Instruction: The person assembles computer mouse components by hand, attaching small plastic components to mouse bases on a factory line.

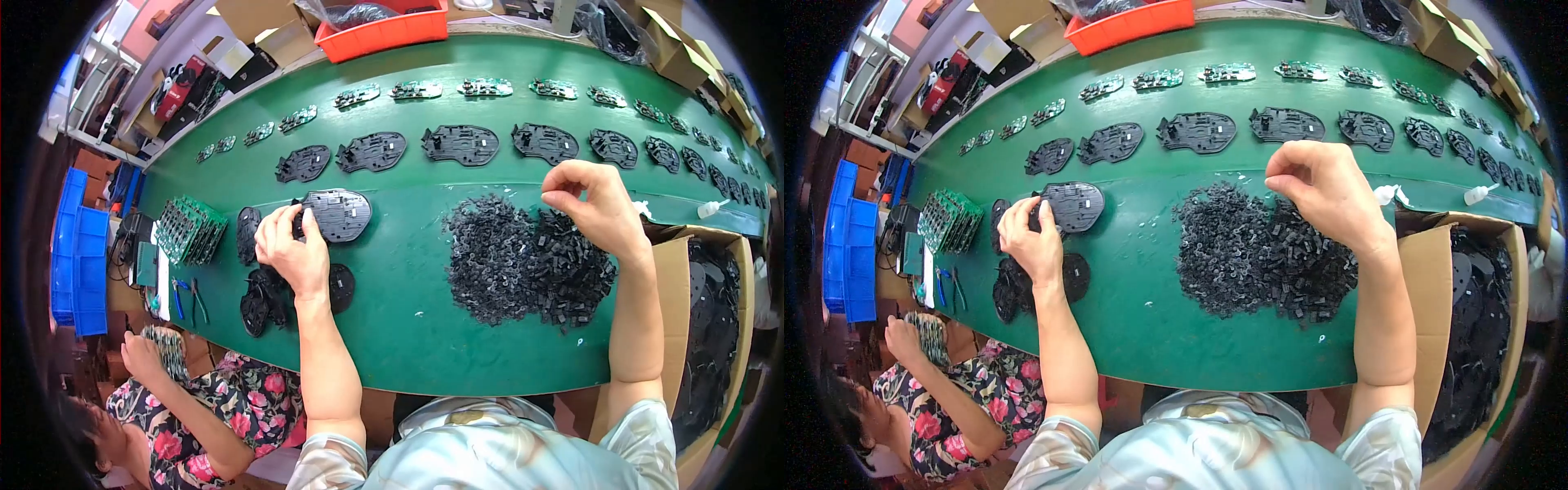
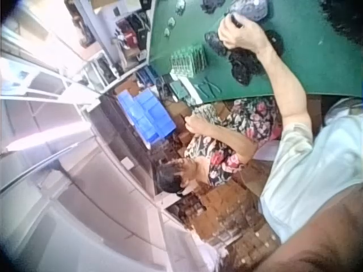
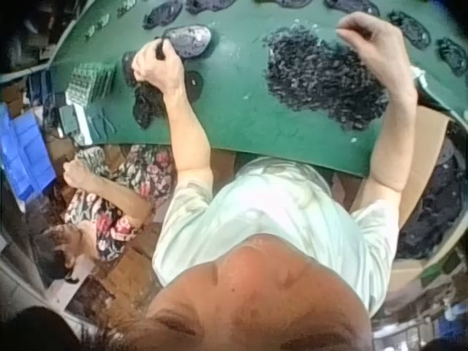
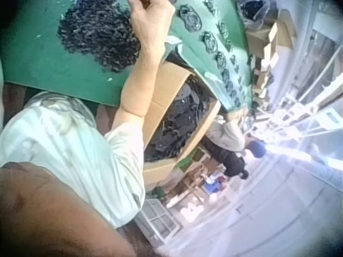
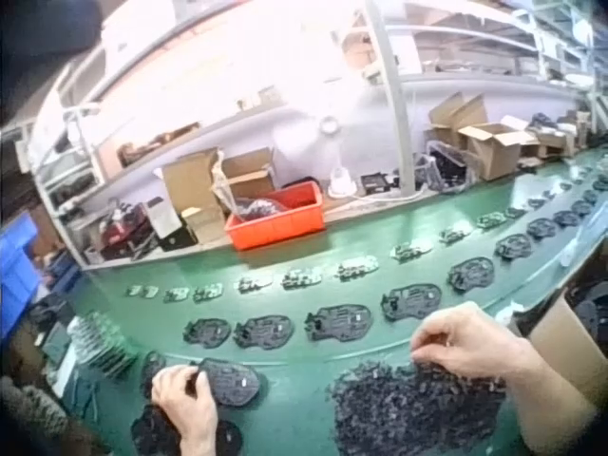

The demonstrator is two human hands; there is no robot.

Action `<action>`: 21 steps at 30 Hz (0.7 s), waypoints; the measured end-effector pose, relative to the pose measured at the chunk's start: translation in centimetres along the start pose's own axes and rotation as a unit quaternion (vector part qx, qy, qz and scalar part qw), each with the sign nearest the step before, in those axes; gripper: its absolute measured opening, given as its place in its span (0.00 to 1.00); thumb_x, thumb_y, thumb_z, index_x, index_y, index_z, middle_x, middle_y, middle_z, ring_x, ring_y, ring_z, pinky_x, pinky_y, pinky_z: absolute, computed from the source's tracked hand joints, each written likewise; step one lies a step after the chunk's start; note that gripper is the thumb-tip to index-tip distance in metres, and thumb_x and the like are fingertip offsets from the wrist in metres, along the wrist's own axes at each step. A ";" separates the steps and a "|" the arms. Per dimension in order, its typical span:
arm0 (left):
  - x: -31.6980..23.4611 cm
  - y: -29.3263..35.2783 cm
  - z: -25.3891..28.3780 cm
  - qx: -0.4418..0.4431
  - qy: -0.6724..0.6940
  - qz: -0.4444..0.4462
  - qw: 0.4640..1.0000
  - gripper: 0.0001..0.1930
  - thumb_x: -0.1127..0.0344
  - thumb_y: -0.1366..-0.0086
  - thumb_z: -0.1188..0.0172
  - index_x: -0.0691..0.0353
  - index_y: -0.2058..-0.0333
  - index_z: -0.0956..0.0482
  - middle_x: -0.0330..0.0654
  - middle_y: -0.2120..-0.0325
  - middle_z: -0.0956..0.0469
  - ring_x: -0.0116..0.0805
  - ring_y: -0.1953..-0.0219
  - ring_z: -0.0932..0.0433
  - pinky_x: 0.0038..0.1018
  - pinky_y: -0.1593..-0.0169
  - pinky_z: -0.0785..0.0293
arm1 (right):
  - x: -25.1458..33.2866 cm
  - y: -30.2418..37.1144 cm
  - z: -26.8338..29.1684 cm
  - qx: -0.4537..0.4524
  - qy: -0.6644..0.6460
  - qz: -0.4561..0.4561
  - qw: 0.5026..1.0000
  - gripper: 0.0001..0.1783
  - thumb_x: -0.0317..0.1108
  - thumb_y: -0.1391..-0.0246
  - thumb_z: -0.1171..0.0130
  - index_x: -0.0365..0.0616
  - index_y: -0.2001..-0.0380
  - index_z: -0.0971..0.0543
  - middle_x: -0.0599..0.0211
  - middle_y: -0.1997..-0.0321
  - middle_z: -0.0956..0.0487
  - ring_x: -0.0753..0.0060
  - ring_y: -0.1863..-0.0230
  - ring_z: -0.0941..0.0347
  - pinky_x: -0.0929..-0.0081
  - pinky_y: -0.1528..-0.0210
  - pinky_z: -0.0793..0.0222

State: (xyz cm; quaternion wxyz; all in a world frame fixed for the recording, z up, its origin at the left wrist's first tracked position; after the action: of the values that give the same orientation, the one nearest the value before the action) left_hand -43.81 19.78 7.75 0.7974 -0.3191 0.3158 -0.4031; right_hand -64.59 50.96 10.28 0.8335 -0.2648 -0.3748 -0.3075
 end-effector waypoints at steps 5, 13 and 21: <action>-1.7 0.4 0.0 0.005 0.091 -0.009 0.996 0.08 0.70 0.47 0.34 0.61 0.67 0.20 0.40 0.64 0.21 0.43 0.55 0.28 0.37 0.49 0.34 | -0.1 0.2 0.1 -0.006 0.002 -0.004 1.000 0.05 0.24 0.52 0.38 0.34 0.71 0.23 0.66 0.79 0.25 0.80 0.76 0.31 0.77 0.70 0.33; -3.4 1.6 -1.4 0.095 0.090 -0.048 0.990 0.08 0.69 0.48 0.34 0.58 0.68 0.20 0.37 0.65 0.23 0.40 0.54 0.29 0.37 0.48 0.38 | -0.6 0.0 -0.6 0.015 -0.011 -0.009 1.000 0.04 0.24 0.52 0.39 0.35 0.72 0.22 0.64 0.80 0.25 0.78 0.76 0.31 0.76 0.70 0.33; -2.7 1.9 -1.9 0.127 0.044 -0.025 0.991 0.08 0.67 0.48 0.34 0.56 0.67 0.19 0.36 0.63 0.22 0.37 0.52 0.30 0.41 0.45 0.45 | -0.4 0.0 -0.5 0.011 -0.030 -0.005 0.999 0.04 0.24 0.53 0.39 0.35 0.72 0.22 0.63 0.79 0.24 0.77 0.76 0.29 0.76 0.70 0.32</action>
State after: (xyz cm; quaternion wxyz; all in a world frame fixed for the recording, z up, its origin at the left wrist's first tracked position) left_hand -45.75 22.49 5.85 0.8065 -0.2049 0.2893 -0.4731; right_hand -64.55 50.77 9.63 0.8231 -0.2629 -0.4048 -0.2992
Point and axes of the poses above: each hand's wrist, its own y-axis away from the middle knuckle, its own z-axis out of the back of the hand, x = y × z, the point moved 7 cm from there along -y, towards the middle knuckle
